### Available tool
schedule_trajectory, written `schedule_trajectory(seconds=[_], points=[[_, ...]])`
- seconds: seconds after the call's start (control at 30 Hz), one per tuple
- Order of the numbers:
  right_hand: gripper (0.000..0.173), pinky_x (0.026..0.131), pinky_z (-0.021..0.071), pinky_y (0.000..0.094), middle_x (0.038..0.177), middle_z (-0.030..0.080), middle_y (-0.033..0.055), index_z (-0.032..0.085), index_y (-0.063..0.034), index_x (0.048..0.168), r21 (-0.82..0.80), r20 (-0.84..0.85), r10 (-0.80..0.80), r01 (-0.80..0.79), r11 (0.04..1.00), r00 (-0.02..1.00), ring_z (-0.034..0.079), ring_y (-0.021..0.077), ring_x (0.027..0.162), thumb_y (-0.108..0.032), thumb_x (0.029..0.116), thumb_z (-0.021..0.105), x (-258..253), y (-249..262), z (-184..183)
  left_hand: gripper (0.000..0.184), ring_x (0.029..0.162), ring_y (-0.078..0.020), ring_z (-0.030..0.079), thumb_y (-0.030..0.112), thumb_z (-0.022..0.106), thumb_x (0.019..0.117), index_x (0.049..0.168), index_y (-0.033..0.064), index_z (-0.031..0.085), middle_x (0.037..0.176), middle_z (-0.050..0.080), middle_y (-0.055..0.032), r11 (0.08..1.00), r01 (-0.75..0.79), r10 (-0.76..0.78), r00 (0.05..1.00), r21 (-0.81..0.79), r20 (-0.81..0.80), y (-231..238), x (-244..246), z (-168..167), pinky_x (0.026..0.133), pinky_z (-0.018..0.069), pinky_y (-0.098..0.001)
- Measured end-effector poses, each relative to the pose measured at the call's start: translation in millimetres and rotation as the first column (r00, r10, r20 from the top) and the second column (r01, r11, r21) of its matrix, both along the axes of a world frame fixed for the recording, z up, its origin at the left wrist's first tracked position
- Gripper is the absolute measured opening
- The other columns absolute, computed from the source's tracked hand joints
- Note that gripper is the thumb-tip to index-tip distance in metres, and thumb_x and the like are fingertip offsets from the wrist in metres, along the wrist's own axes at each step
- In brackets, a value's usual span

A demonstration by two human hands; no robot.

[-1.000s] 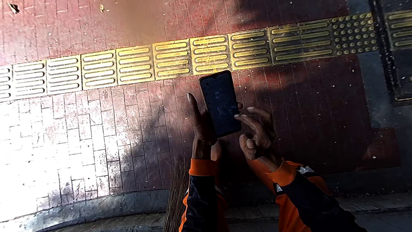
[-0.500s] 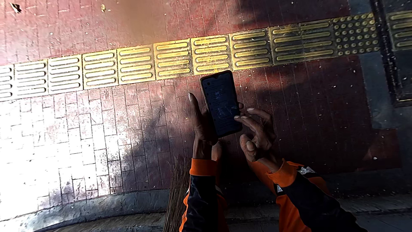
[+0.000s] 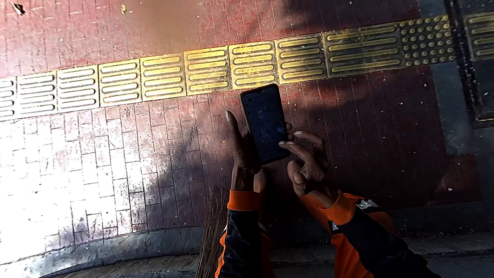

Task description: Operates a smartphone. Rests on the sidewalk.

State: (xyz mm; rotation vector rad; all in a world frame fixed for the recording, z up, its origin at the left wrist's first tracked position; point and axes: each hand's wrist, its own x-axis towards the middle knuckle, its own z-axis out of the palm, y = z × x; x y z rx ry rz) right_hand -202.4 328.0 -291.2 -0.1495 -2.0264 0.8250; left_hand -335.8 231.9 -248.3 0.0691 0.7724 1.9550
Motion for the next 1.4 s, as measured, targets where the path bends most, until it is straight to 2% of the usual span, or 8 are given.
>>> schedule_trajectory(seconds=[0.1, 0.23, 0.33, 0.47, 0.57, 0.67, 1.17, 1.4], points=[[0.064, 0.105, 0.0449, 0.0397, 0.120, 0.071, 0.0101, 0.064, -0.0107, 0.122, 0.005, -0.015, 0.003, -0.003, 1.000, 1.000, 0.055, 0.0257, 0.128, -0.060, 0.1056, 0.027, -0.5, -0.4, 0.1, 0.103, 0.097, -0.0295, 0.074, 0.097, 0.019, 0.0780, 0.132, 0.0204, 0.063, 0.113, 0.073, -0.0153, 1.000, 0.007, -0.007, 1.000, 0.015, 0.003, 0.3, 0.0, -0.1, 0.076, 0.0624, -0.0471], [0.066, 0.103, 0.0465, 0.0373, 0.129, 0.061, 0.0130, 0.065, -0.0095, 0.123, 0.006, -0.005, 0.021, -0.021, 1.000, 1.000, 0.052, 0.0242, 0.128, -0.060, 0.1053, 0.027, -1.0, -0.5, 1.0, 0.101, 0.096, -0.0287, 0.074, 0.097, 0.021, 0.0781, 0.131, 0.0215, 0.063, 0.113, 0.073, -0.0144, 1.000, 0.012, -0.012, 1.000, 0.027, 0.004, 0.3, 0.4, 0.1, 0.076, 0.0626, -0.0464], [0.065, 0.105, 0.0435, 0.0395, 0.127, 0.066, 0.0142, 0.066, -0.0072, 0.121, 0.027, 0.023, 0.031, -0.031, 0.999, 0.999, 0.052, 0.0259, 0.128, -0.058, 0.1059, 0.027, -3.9, 1.4, 1.3, 0.099, 0.095, -0.0260, 0.074, 0.096, 0.022, 0.0800, 0.127, 0.0207, 0.066, 0.110, 0.074, -0.0124, 1.000, -0.017, 0.017, 1.000, -0.009, 0.001, 0.1, 1.2, 1.1, 0.076, 0.0627, -0.0459], [0.069, 0.109, 0.0410, 0.0407, 0.131, 0.065, 0.0156, 0.064, -0.0066, 0.129, 0.040, 0.053, 0.011, -0.013, 0.999, 0.999, 0.051, 0.0271, 0.132, -0.057, 0.1063, 0.025, -6.7, 3.9, 1.8, 0.095, 0.089, -0.0183, 0.075, 0.095, 0.022, 0.0811, 0.119, 0.0223, 0.070, 0.101, 0.076, -0.0059, 0.995, -0.067, 0.065, 0.998, -0.074, -0.026, 1.1, 3.1, 2.4, 0.072, 0.0628, -0.0408], [0.067, 0.110, 0.0418, 0.0417, 0.136, 0.063, 0.0149, 0.059, -0.0100, 0.137, 0.048, 0.039, 0.011, -0.013, 0.999, 0.999, 0.050, 0.0272, 0.135, -0.058, 0.1062, 0.024, -6.0, 4.6, 1.8, 0.095, 0.091, -0.0187, 0.075, 0.094, 0.022, 0.0820, 0.122, 0.0224, 0.068, 0.105, 0.075, -0.0063, 0.999, -0.049, 0.049, 0.999, -0.015, -0.023, 0.5, 2.8, 2.0, 0.073, 0.0629, -0.0411], [0.068, 0.105, 0.0454, 0.0404, 0.141, 0.055, 0.0165, 0.059, -0.0113, 0.140, 0.037, 0.023, 0.007, -0.008, 0.999, 1.000, 0.050, 0.0264, 0.132, -0.059, 0.1056, 0.025, -5.0, 3.7, 1.1, 0.097, 0.092, -0.0217, 0.075, 0.094, 0.019, 0.0828, 0.123, 0.0202, 0.068, 0.106, 0.075, -0.0094, 0.999, -0.043, 0.043, 0.999, -0.003, -0.012, 0.7, 2.4, 2.1, 0.073, 0.0630, -0.0429], [0.068, 0.104, 0.0456, 0.0405, 0.130, 0.066, 0.0141, 0.063, -0.0099, 0.132, 0.015, 0.009, -0.014, 0.014, 1.000, 1.000, 0.053, 0.0276, 0.130, -0.061, 0.1056, 0.026, -3.3, 3.6, -1.6, 0.099, 0.094, -0.0232, 0.074, 0.094, 0.016, 0.0821, 0.126, 0.0208, 0.067, 0.108, 0.074, -0.0101, 0.999, -0.037, 0.036, 0.999, -0.035, -0.017, -0.1, 1.6, 1.3, 0.075, 0.0625, -0.0445], [0.067, 0.103, 0.0456, 0.0391, 0.131, 0.064, 0.0137, 0.062, -0.0104, 0.132, 0.014, 0.018, -0.009, 0.009, 1.000, 1.000, 0.052, 0.0266, 0.130, -0.061, 0.1055, 0.027, -2.9, 3.8, -0.6, 0.101, 0.093, -0.0244, 0.074, 0.095, 0.015, 0.0819, 0.126, 0.0197, 0.066, 0.108, 0.074, -0.0118, 0.999, -0.034, 0.033, 0.999, -0.041, -0.025, -0.1, 0.8, 0.4, 0.075, 0.0626, -0.0449]])
